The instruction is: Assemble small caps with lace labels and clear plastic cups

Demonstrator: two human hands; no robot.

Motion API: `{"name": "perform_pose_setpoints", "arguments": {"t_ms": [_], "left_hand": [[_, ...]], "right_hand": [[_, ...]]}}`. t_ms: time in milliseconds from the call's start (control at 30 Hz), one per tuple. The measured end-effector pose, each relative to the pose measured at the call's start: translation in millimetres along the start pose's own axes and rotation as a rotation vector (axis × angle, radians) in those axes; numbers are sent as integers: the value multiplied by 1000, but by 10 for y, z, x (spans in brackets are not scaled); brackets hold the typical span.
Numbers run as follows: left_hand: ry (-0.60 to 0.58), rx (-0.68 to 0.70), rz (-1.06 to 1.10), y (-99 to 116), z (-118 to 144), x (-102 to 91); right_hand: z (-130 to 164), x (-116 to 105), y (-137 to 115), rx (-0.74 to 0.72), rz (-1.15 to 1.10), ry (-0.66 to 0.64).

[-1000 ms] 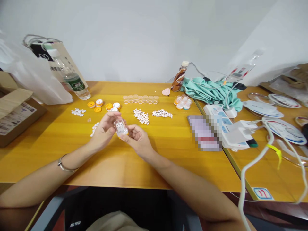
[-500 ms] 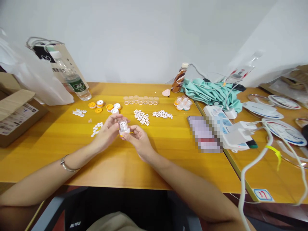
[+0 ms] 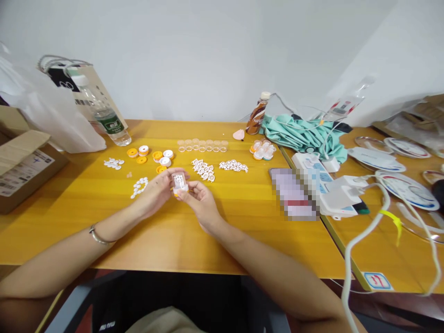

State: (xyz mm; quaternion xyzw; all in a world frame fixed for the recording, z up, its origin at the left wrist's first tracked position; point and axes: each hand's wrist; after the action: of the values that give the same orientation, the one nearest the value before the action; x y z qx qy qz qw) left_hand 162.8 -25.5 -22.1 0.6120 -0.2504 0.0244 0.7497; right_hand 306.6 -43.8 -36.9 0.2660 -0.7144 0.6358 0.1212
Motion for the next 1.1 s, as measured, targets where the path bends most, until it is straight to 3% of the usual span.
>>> {"name": "perform_pose_setpoints", "arguments": {"t_ms": [67, 200, 300, 433, 567, 667, 933, 1100], "left_hand": [[42, 23, 4, -8, -9, -6], [-45, -68, 24, -25, -17, -6], [-17, -47, 3, -39, -7, 10], [-98, -102, 33, -48, 6, 26], [-57, -24, 20, -50, 2, 9], [-103, -71, 34, -49, -5, -8], [-95, -100, 51, -64, -3, 17], [-80, -57, 35, -68, 0, 19]], "right_hand": [[4, -2, 1, 8, 0, -11], [5, -4, -3, 3, -6, -29], [0, -4, -3, 10, -15, -18], [-4, -7, 1, 15, -39, -15], [-5, -9, 0, 20, -30, -16], [-6, -7, -2, 6, -21, -14], [-14, 2, 9, -14, 4, 13], [-14, 0, 20, -4, -4, 0]]}}
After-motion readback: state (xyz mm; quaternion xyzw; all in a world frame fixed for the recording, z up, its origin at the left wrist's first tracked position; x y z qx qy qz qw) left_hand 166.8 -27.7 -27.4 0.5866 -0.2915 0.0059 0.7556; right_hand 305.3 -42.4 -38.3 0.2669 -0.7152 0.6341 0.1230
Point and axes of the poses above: each hand's wrist, its own z-axis away from the middle knuckle, its own x-axis out of the palm, y = z × x, and after that the axes turned 11 degrees about -x, right-handed
